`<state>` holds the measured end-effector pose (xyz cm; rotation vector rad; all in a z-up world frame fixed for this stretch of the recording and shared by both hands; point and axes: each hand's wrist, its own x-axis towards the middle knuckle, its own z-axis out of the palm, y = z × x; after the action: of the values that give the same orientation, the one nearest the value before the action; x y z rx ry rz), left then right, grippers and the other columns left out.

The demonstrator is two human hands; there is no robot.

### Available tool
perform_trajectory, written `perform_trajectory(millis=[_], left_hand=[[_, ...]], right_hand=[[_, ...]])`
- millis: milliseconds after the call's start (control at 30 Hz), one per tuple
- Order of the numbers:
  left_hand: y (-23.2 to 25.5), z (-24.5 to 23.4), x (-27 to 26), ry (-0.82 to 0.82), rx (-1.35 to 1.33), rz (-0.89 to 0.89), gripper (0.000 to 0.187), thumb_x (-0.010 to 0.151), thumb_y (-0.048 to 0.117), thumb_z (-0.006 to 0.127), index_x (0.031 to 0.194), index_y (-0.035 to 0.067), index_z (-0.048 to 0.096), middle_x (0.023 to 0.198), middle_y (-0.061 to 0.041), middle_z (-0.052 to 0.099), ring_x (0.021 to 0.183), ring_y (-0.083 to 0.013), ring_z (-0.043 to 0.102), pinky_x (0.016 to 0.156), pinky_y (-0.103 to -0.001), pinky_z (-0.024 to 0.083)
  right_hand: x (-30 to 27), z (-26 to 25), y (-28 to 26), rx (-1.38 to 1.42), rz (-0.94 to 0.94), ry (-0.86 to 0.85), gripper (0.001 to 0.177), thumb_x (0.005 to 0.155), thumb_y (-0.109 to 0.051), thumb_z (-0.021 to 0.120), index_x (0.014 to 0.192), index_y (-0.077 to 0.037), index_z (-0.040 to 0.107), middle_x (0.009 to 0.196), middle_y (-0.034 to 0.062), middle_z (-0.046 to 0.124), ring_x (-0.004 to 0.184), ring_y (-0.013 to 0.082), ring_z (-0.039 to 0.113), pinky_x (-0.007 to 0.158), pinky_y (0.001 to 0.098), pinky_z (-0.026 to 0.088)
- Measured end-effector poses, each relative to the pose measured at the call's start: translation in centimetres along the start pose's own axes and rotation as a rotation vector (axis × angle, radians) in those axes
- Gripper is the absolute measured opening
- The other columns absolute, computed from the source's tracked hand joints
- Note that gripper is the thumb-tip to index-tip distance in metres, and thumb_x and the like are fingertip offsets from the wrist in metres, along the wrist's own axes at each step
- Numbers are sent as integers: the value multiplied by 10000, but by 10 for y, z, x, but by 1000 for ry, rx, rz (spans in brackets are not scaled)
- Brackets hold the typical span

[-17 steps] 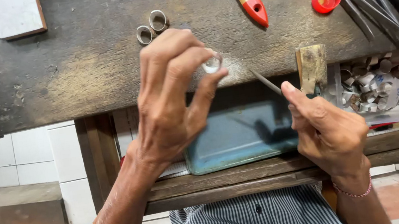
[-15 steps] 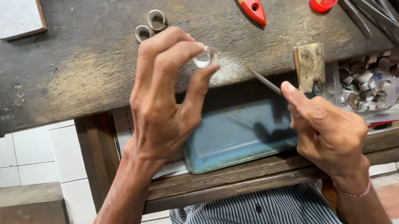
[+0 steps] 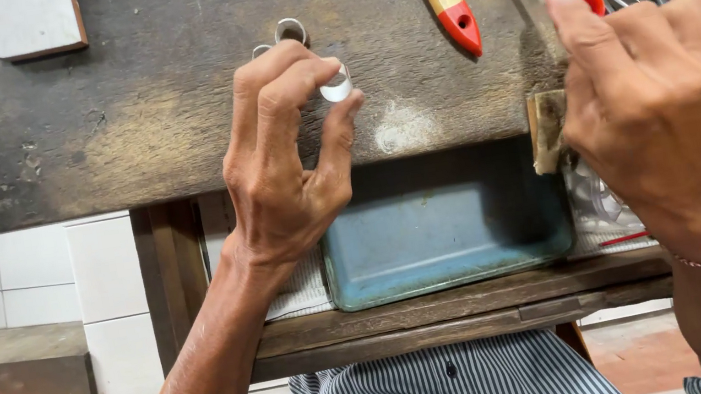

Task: Filing a metal ring with a needle file at a jewelry workbench

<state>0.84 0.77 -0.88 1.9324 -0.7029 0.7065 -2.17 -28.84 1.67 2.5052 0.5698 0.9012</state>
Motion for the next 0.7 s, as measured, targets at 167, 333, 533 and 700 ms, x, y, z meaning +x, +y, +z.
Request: perform_trajectory(millis=[167, 333, 533, 700], left_hand=[[-4, 1, 0, 55, -4, -15, 217, 1035, -63, 703, 1204, -45, 568, 1169, -221, 583, 1121, -352, 634, 1011, -423, 575], [-7, 3, 0, 84, 22, 30, 205, 1029, -70, 701, 1190, -65, 573, 1142, -203, 629, 1157, -369, 642, 1073, -446, 583], [-2, -3, 3, 141, -20, -62, 195, 1046, -33, 702, 1186, -24, 567, 1139, -201, 608, 1057, -290, 620, 837, -341, 590], [-2, -3, 3, 148, -67, -102, 175, 1041, -25, 696, 1172, -27, 580, 1149, -194, 592, 1014, -262, 608, 846, -320, 600]], right_hand=[[12, -1, -3, -137, -43, -39, 299, 1241, -262, 821, 1510, -391, 843, 1132, -195, 734, 985, 107, 641, 636, 210, 468], [30, 3, -5, 73, -108, 41, 235, 1285, -141, 841, 1511, -197, 872, 1176, -38, 769, 1014, 222, 621, 827, 290, 538], [52, 12, -23, -170, -136, -58, 343, 1226, -641, 769, 1506, -444, 749, 1062, -211, 667, 948, 12, 658, 587, 198, 427], [55, 4, -10, 140, -117, -105, 388, 1239, -303, 808, 1593, -146, 782, 1127, 15, 717, 958, 187, 665, 736, 332, 515]])
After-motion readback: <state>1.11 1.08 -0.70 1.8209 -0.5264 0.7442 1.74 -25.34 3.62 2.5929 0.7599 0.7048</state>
